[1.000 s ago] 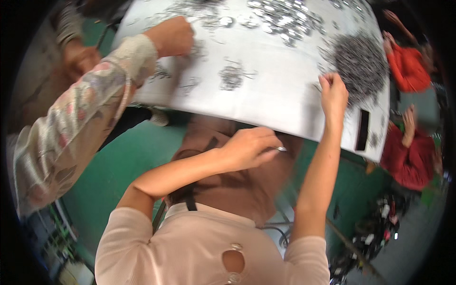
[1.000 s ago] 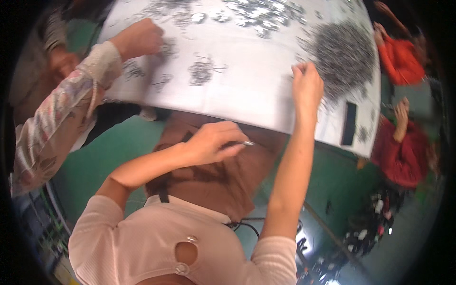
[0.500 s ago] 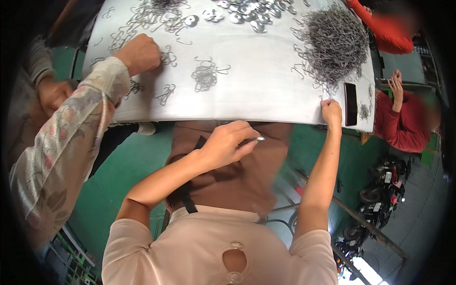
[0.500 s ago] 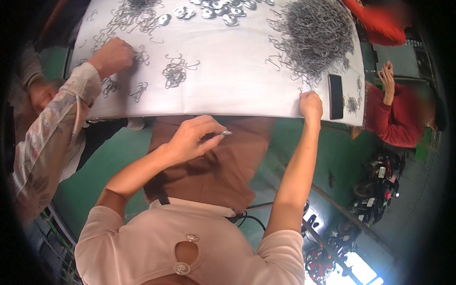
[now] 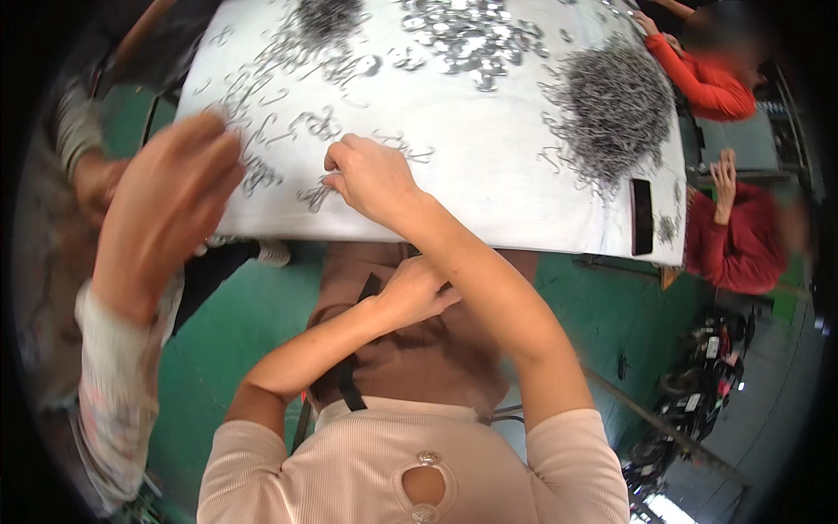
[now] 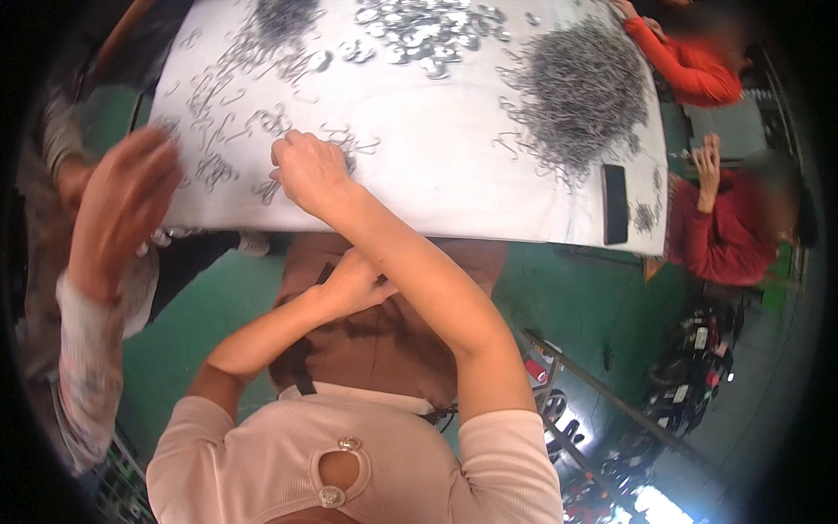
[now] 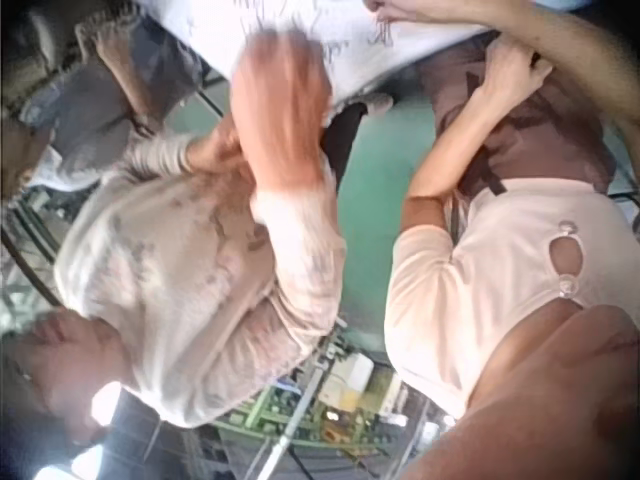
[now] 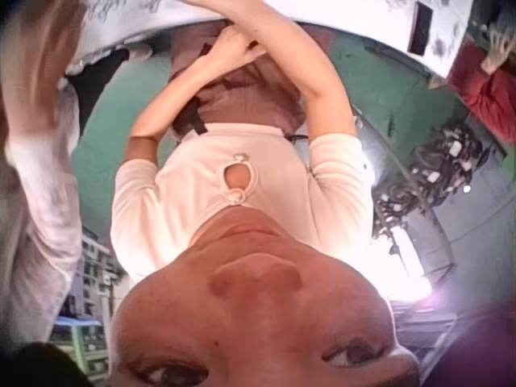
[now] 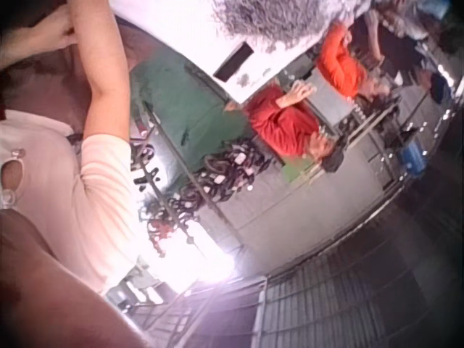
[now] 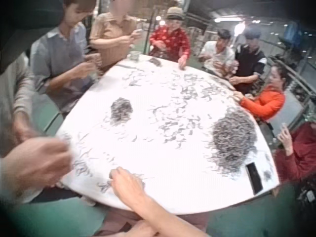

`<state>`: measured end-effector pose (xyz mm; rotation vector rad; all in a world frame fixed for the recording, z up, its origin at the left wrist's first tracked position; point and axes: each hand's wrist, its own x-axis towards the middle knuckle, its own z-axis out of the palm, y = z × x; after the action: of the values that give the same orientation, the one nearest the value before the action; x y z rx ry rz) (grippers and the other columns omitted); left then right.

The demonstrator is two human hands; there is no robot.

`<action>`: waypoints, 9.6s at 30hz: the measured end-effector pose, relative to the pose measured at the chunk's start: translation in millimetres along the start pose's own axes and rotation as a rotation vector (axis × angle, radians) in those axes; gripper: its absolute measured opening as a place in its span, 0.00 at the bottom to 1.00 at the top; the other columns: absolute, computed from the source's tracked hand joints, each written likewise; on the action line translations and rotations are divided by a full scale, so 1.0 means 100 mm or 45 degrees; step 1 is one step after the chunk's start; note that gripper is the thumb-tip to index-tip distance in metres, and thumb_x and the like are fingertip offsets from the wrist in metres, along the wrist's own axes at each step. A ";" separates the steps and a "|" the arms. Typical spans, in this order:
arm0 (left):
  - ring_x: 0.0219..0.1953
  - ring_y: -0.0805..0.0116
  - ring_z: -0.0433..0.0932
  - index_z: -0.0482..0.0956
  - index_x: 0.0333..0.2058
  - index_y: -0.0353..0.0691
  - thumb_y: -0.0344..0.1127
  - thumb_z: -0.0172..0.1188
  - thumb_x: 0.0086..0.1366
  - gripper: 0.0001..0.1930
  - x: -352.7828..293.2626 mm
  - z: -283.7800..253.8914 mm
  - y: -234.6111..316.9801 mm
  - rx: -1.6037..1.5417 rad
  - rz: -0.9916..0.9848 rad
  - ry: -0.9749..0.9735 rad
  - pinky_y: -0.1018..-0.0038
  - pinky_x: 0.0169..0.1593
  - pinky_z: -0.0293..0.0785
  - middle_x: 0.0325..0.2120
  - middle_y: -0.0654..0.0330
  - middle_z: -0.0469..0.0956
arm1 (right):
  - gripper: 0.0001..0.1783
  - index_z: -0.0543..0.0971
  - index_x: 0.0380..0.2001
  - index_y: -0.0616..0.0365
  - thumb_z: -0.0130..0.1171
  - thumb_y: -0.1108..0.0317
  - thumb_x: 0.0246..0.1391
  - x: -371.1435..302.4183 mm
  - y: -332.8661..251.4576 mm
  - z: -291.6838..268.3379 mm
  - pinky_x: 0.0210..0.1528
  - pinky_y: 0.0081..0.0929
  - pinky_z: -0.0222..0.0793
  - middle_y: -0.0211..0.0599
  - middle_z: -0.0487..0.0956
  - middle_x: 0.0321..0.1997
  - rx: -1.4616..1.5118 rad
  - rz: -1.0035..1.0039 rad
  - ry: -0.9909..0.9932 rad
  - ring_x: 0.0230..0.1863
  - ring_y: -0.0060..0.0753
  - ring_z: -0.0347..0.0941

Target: The person repeatedly picks up small metal discs and wire hooks from a table, inserts the hooks into the discs, and places the assembled units onto a hanging rack. The process is continuous and repetitive, with other workers performing similar tasks nearby.

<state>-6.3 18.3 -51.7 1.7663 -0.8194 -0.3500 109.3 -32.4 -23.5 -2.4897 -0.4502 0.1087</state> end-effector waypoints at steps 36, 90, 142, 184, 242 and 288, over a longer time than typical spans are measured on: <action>0.28 0.63 0.75 0.79 0.34 0.37 0.27 0.63 0.54 0.07 0.12 -0.04 0.18 -0.046 0.083 0.117 0.71 0.29 0.73 0.27 0.59 0.76 | 0.08 0.80 0.32 0.56 0.56 0.64 0.53 -0.30 1.67 -1.18 0.48 0.45 0.65 0.43 0.79 0.40 -0.486 0.618 0.181 0.46 0.47 0.73; 0.31 0.61 0.78 0.79 0.34 0.35 0.25 0.62 0.54 0.08 0.11 -0.09 0.38 0.000 -0.054 -0.070 0.72 0.34 0.74 0.30 0.57 0.78 | 0.07 0.80 0.28 0.59 0.58 0.67 0.50 -0.72 1.46 -0.92 0.45 0.41 0.68 0.41 0.78 0.39 -0.251 0.643 0.414 0.42 0.46 0.74; 0.34 0.67 0.81 0.80 0.42 0.37 0.42 0.66 0.54 0.19 2.47 -0.97 -0.60 0.710 -0.386 0.149 0.72 0.39 0.76 0.34 0.54 0.82 | 0.06 0.80 0.28 0.60 0.66 0.78 0.44 -2.20 0.25 -0.55 0.41 0.23 0.66 0.33 0.71 0.37 0.817 0.408 1.132 0.38 0.27 0.69; 0.28 0.77 0.76 0.78 0.41 0.33 0.23 0.60 0.57 0.12 0.43 -0.25 0.58 -0.380 -0.395 0.014 0.80 0.33 0.74 0.29 0.61 0.79 | 0.06 0.77 0.32 0.64 0.55 0.75 0.50 -1.00 1.36 -1.10 0.38 0.36 0.74 0.48 0.79 0.35 -0.334 0.418 0.099 0.38 0.44 0.79; 0.30 0.77 0.78 0.80 0.36 0.32 0.28 0.62 0.57 0.08 0.64 -0.21 0.73 -0.299 -0.348 0.105 0.80 0.35 0.74 0.27 0.61 0.80 | 0.06 0.79 0.27 0.60 0.67 0.73 0.46 -2.07 0.25 -0.49 0.43 0.26 0.65 0.32 0.71 0.36 0.859 0.483 1.133 0.38 0.30 0.69; 0.26 0.73 0.79 0.81 0.33 0.33 0.25 0.63 0.54 0.07 0.51 -0.14 0.71 -0.230 -0.174 0.259 0.79 0.32 0.74 0.28 0.57 0.81 | 0.04 0.79 0.30 0.64 0.62 0.77 0.50 -2.05 0.26 -0.86 0.37 0.17 0.60 0.27 0.70 0.38 1.739 0.611 0.885 0.35 0.18 0.64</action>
<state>13.8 -17.6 26.6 1.6602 -0.5085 -0.3177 -60.5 -169.9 27.2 -1.0984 0.4296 -0.2025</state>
